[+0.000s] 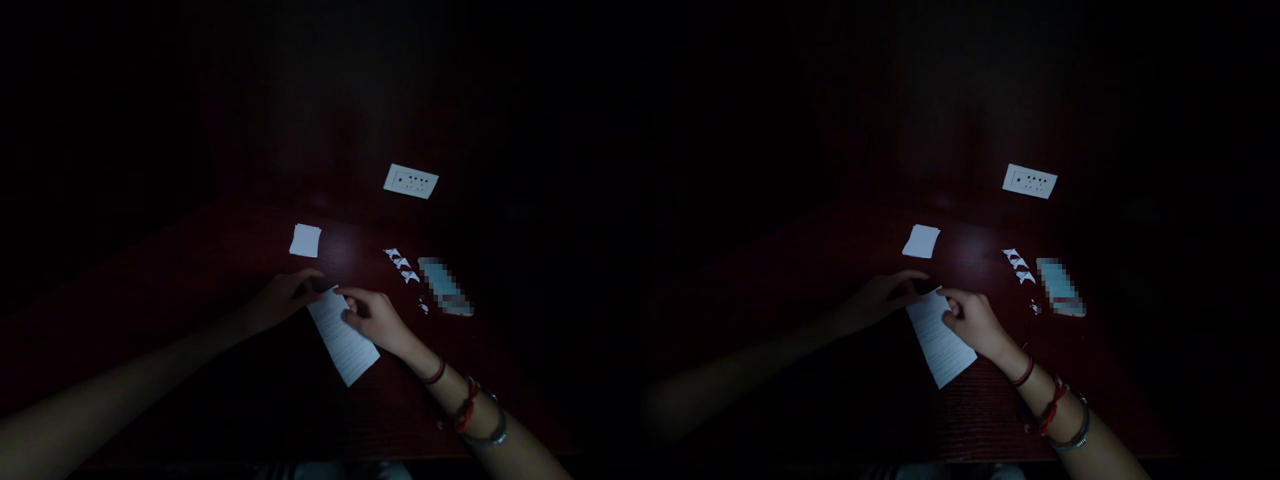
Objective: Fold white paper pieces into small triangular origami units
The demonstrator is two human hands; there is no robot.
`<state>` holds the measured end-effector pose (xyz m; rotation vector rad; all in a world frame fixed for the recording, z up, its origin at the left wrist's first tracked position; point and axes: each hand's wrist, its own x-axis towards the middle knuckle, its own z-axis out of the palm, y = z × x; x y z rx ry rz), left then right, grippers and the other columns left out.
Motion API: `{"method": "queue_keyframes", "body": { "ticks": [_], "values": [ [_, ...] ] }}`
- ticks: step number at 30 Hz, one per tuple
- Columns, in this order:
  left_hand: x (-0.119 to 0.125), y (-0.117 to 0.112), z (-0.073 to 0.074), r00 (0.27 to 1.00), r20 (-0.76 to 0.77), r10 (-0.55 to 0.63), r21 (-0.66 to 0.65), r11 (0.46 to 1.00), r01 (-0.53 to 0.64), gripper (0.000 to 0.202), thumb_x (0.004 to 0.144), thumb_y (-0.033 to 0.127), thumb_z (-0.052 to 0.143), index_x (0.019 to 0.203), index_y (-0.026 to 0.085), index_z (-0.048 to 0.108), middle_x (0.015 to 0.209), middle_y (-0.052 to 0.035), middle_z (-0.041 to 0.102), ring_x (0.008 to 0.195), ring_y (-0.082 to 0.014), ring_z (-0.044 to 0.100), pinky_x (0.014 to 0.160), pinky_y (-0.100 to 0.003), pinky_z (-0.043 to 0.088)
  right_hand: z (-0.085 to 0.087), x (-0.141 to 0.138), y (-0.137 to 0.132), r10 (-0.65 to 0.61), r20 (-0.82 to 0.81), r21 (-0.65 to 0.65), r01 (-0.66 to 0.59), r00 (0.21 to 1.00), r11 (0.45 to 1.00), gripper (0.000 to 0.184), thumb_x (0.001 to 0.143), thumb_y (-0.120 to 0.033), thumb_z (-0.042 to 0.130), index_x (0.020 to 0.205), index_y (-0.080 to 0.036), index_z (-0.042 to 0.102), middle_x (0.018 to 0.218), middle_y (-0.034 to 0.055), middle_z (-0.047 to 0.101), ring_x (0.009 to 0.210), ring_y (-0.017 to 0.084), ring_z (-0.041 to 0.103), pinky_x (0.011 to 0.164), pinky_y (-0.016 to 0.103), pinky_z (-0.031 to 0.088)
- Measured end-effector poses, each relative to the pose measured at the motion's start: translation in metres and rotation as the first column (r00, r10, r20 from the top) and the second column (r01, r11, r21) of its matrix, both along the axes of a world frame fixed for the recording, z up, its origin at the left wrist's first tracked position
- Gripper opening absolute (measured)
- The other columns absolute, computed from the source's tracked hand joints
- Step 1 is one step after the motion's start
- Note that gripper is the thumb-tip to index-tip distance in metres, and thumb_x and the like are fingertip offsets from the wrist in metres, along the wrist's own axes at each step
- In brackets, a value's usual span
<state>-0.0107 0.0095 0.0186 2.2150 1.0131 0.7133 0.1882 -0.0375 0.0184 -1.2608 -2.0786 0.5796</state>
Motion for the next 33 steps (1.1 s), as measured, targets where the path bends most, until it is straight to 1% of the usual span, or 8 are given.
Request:
{"method": "queue_keyframes", "body": {
  "ticks": [4, 7, 9, 11, 16, 20, 29, 33],
  "values": [
    [-0.001, -0.003, -0.002, 0.986, -0.164, 0.042, 0.305, 0.952, 0.011, 0.033, 0.080, 0.034, 0.045, 0.111, 0.022, 0.045, 0.096, -0.0025, 0.054, 0.089, -0.0164, 0.051, 0.078, -0.030, 0.039, -0.003, 0.004, 0.003, -0.112, -0.002, 0.005, 0.112, 0.994, 0.994, 0.056, 0.065, -0.010, 0.053, 0.119, -0.014, 0.040, 0.068, -0.0021, 0.054, 0.058, 0.009, 0.049, 0.058, 0.021, 0.042],
    [-0.004, -0.006, -0.008, 0.946, -0.318, -0.059, 0.470, 0.857, 0.211, 0.028, 0.080, 0.033, 0.046, 0.106, 0.023, 0.050, 0.109, -0.0021, 0.051, 0.102, -0.0186, 0.044, 0.088, -0.035, 0.031, -0.004, 0.007, 0.006, -0.133, 0.086, 0.099, 0.125, 0.987, 0.987, 0.045, 0.066, -0.009, 0.053, 0.110, -0.015, 0.049, 0.073, 0.0006, 0.056, 0.063, 0.011, 0.051, 0.063, 0.024, 0.043],
    [-0.006, -0.007, -0.014, 0.909, -0.396, -0.128, 0.481, 0.815, 0.324, 0.030, 0.081, 0.036, 0.045, 0.108, 0.024, 0.050, 0.113, -0.0006, 0.051, 0.108, -0.0194, 0.040, 0.092, -0.036, 0.027, -0.005, 0.010, 0.008, -0.091, 0.148, 0.160, 0.067, 0.985, 0.985, 0.035, 0.069, -0.007, 0.050, 0.102, -0.017, 0.056, 0.076, 0.0022, 0.057, 0.067, 0.012, 0.051, 0.066, 0.025, 0.043],
    [-0.009, -0.007, -0.019, 0.892, -0.433, -0.130, 0.470, 0.812, 0.346, 0.034, 0.081, 0.038, 0.044, 0.113, 0.025, 0.047, 0.115, 0.0003, 0.050, 0.111, -0.0199, 0.037, 0.092, -0.036, 0.026, -0.006, 0.013, 0.010, -0.017, 0.179, 0.184, -0.016, 0.984, 0.983, 0.033, 0.071, -0.005, 0.047, 0.099, -0.017, 0.058, 0.082, 0.0037, 0.057, 0.073, 0.012, 0.053, 0.068, 0.024, 0.044],
    [-0.014, -0.004, -0.025, 0.886, -0.453, -0.104, 0.472, 0.815, 0.337, 0.034, 0.083, 0.038, 0.042, 0.115, 0.029, 0.044, 0.121, 0.0014, 0.045, 0.111, -0.0196, 0.037, 0.093, -0.037, 0.026, -0.010, 0.020, 0.015, 0.141, 0.286, 0.223, -0.209, 0.948, 0.952, 0.033, 0.074, -0.004, 0.044, 0.102, -0.017, 0.056, 0.103, 0.0046, 0.057, 0.094, 0.014, 0.052, 0.084, 0.028, 0.041],
    [-0.015, -0.005, -0.026, 0.887, -0.453, -0.089, 0.460, 0.829, 0.317, 0.035, 0.083, 0.038, 0.041, 0.117, 0.029, 0.042, 0.121, 0.0004, 0.044, 0.110, -0.0199, 0.037, 0.092, -0.037, 0.028, -0.012, 0.024, 0.017, 0.194, 0.417, 0.228, -0.309, 0.888, 0.923, 0.036, 0.075, -0.005, 0.044, 0.107, -0.018, 0.053, 0.107, 0.0043, 0.057, 0.096, 0.014, 0.053, 0.085, 0.030, 0.041],
    [-0.011, -0.001, -0.024, 0.913, -0.406, -0.041, 0.497, 0.828, 0.258, 0.029, 0.082, 0.034, 0.044, 0.108, 0.023, 0.051, 0.116, -0.0046, 0.044, 0.104, -0.0197, 0.041, 0.088, -0.035, 0.034, -0.014, 0.027, 0.016, 0.207, 0.525, 0.208, -0.361, 0.826, 0.909, 0.033, 0.079, -0.009, 0.042, 0.109, -0.016, 0.053, 0.111, 0.0052, 0.055, 0.101, 0.016, 0.050, 0.088, 0.030, 0.041],
    [-0.009, -0.001, -0.025, 0.924, -0.381, -0.037, 0.519, 0.819, 0.247, 0.032, 0.083, 0.038, 0.042, 0.109, 0.022, 0.050, 0.116, -0.0036, 0.047, 0.104, -0.0189, 0.042, 0.089, -0.034, 0.033, -0.013, 0.027, 0.017, 0.214, 0.508, 0.193, -0.352, 0.835, 0.916, 0.034, 0.079, -0.009, 0.041, 0.109, -0.018, 0.053, 0.111, 0.0046, 0.055, 0.099, 0.016, 0.051, 0.087, 0.030, 0.042]
  ]
}}
